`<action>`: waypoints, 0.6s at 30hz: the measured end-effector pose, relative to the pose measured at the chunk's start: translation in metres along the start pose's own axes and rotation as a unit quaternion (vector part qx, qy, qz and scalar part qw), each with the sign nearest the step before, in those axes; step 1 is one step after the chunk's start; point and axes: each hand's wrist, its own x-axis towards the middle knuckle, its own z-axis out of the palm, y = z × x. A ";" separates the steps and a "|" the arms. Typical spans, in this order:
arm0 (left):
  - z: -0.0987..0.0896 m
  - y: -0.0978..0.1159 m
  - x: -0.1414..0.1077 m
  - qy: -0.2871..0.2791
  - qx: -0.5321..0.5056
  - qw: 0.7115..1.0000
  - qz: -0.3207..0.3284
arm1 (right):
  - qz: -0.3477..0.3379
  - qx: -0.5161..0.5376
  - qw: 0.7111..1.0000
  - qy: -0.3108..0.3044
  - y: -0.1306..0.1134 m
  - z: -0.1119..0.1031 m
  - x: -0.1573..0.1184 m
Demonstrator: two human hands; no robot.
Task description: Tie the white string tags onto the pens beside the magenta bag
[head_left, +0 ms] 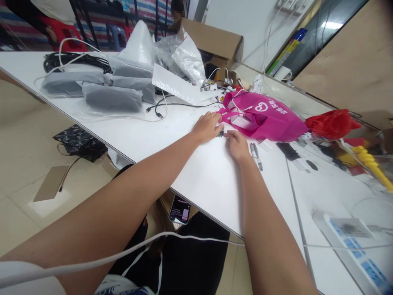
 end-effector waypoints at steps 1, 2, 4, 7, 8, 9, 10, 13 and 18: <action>-0.001 0.001 0.000 -0.001 0.002 1.000 -0.002 | 0.002 -0.002 1.000 0.002 -0.001 0.000 -0.001; -0.002 0.002 -0.001 -0.001 0.002 1.000 -0.003 | 0.005 -0.004 1.000 0.010 -0.001 -0.001 -0.002; -0.003 0.003 -0.002 -0.001 0.002 1.000 -0.003 | 0.014 -0.005 0.999 0.033 -0.001 -0.001 -0.003; -0.006 0.005 -0.002 -0.003 0.002 1.000 0.002 | 0.028 0.012 0.998 0.061 0.003 -0.002 -0.002; -0.007 0.007 -0.003 -0.006 0.002 1.000 0.005 | 0.036 0.022 0.997 0.069 0.005 -0.002 -0.001; -0.008 0.008 -0.003 -0.007 0.003 1.000 0.009 | 0.045 0.035 0.995 0.076 0.007 -0.002 -0.001; -0.010 0.010 -0.003 -0.008 0.002 1.000 0.014 | 0.056 0.047 0.994 0.083 0.008 -0.002 0.000; -0.012 0.016 -0.003 -0.008 -0.008 0.999 0.037 | 0.072 0.054 0.992 0.093 0.009 -0.002 0.000; -0.016 0.027 -0.004 -0.022 -0.020 0.996 0.088 | 0.057 0.006 0.995 0.079 -0.003 -0.002 -0.009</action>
